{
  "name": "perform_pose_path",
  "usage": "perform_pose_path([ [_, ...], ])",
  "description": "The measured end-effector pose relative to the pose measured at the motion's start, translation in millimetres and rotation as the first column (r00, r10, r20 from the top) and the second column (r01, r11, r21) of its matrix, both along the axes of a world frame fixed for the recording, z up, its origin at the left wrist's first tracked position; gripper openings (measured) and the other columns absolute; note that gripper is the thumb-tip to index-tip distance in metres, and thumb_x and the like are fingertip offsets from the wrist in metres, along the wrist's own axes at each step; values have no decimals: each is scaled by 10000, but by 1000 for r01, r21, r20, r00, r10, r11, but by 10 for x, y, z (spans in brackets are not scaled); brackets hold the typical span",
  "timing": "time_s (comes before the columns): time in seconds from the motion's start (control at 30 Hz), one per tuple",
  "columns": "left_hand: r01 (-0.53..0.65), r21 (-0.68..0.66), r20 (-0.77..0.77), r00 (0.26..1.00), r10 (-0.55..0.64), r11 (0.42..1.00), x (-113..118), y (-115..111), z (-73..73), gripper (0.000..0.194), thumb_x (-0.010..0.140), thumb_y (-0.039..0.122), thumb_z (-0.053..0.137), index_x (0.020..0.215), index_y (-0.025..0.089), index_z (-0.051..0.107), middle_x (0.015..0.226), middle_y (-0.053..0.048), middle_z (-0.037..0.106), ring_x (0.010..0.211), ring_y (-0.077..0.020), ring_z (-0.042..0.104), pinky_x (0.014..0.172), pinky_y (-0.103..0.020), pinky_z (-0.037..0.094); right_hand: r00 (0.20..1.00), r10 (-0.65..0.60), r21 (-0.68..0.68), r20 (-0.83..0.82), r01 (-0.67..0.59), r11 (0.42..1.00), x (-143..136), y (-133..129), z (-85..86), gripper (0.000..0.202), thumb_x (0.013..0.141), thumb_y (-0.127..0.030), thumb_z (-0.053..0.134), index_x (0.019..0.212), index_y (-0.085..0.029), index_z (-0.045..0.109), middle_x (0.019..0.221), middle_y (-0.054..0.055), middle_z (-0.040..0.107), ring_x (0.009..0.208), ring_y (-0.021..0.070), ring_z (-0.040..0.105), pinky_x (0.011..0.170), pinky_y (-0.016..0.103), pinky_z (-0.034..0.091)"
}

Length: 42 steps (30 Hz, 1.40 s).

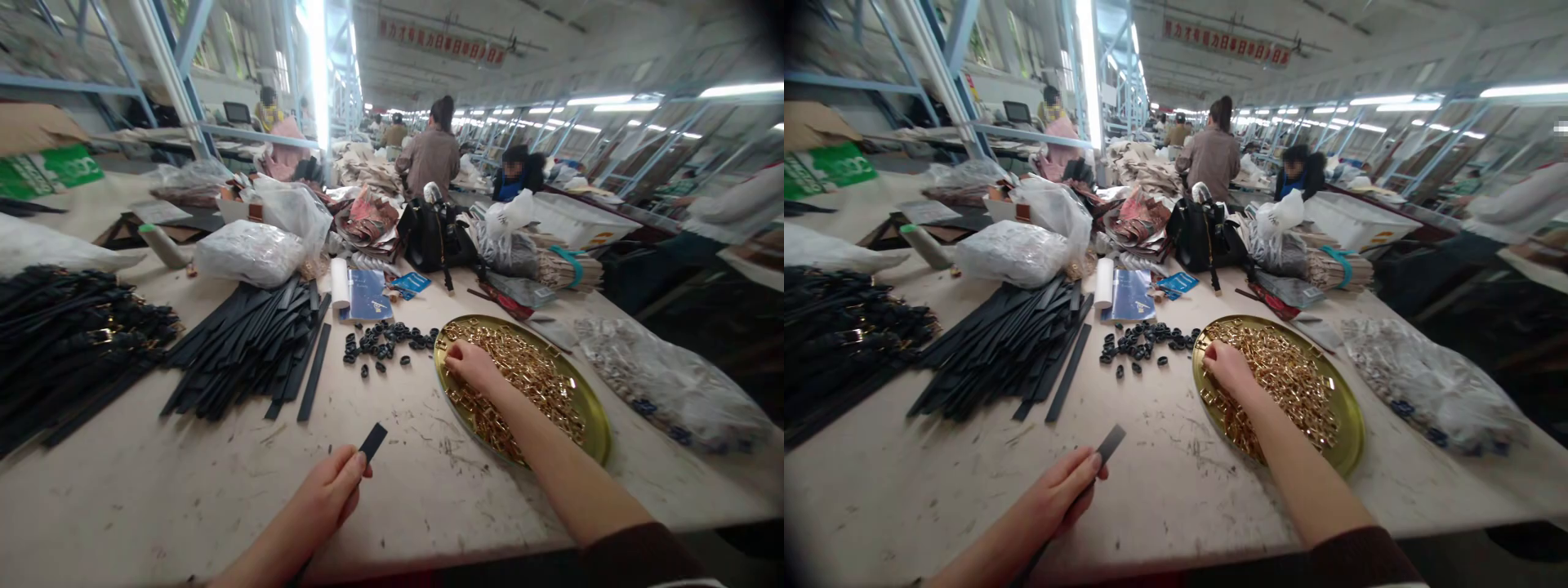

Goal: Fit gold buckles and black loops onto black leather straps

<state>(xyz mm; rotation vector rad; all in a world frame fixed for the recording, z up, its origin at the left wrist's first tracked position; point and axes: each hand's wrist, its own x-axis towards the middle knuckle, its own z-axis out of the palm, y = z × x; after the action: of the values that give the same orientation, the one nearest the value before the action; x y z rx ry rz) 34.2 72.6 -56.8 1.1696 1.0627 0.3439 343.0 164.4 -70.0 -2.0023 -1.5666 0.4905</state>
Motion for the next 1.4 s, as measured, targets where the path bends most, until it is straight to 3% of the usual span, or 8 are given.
perform_pose_path([
  [0.13,-11,218,-31,999,18,976,55,-69,178,234,817,361,340,775,173,472,451,76,386,402,-77,301,428,-200,231,952,141,55,-271,-131,990,-609,-503,199,196,750,-337,542,877,-192,574,652,-15,582,591,126,531,575,264,409],
  [0.3,33,407,-77,997,-2,913,-8,-248,294,254,835,350,351,784,169,522,539,52,420,514,-96,392,500,-207,292,351,93,-1,-932,-258,966,-1355,-1200,322,270,664,-364,680,871,-194,651,572,-38,549,505,80,482,524,234,399],
  [0.47,186,396,-127,981,-148,899,-155,-464,391,276,838,349,359,848,165,564,568,49,428,521,-97,384,502,-206,294,146,-45,-89,-988,-315,945,-1540,-1498,288,324,665,-386,683,914,-178,673,543,-44,501,482,62,434,471,208,367],
  [0.6,179,496,-96,984,-151,850,-178,-566,420,287,848,304,339,780,169,583,745,5,576,678,-122,484,668,-221,354,270,39,-53,-962,-326,944,-1659,-1631,264,343,674,-409,664,919,-168,670,559,-35,521,495,75,432,496,234,376],
  [0.73,138,487,-142,987,-77,863,-180,-647,383,200,818,277,386,807,167,552,690,19,535,643,-121,463,614,-220,344,473,109,63,-874,-112,992,-1798,-1755,236,282,647,-384,687,847,-192,636,524,-60,506,468,87,441,497,249,374],
  [0.93,66,470,-120,993,-10,880,-202,-711,354,163,810,254,382,771,171,517,642,39,487,603,-107,428,589,-222,323,418,91,94,-904,-14,995,-1921,-1867,126,223,666,-377,674,750,-204,562,612,-45,554,493,91,468,519,251,393],
  [1.13,77,395,-102,994,-40,916,-230,-678,232,221,817,334,392,745,167,517,603,47,455,562,-98,404,540,-217,305,573,70,55,-817,-44,998,-1943,-1912,118,267,769,-438,549,715,-179,579,545,-29,529,546,119,482,572,270,382],
  [1.4,-63,318,-78,993,93,946,-178,-629,50,212,790,319,412,681,171,518,563,59,488,516,-84,410,508,-205,307,450,-30,-36,-892,-4,999,-1988,-1770,57,308,784,-459,514,670,-173,524,511,-46,491,483,95,445,496,236,363],
])
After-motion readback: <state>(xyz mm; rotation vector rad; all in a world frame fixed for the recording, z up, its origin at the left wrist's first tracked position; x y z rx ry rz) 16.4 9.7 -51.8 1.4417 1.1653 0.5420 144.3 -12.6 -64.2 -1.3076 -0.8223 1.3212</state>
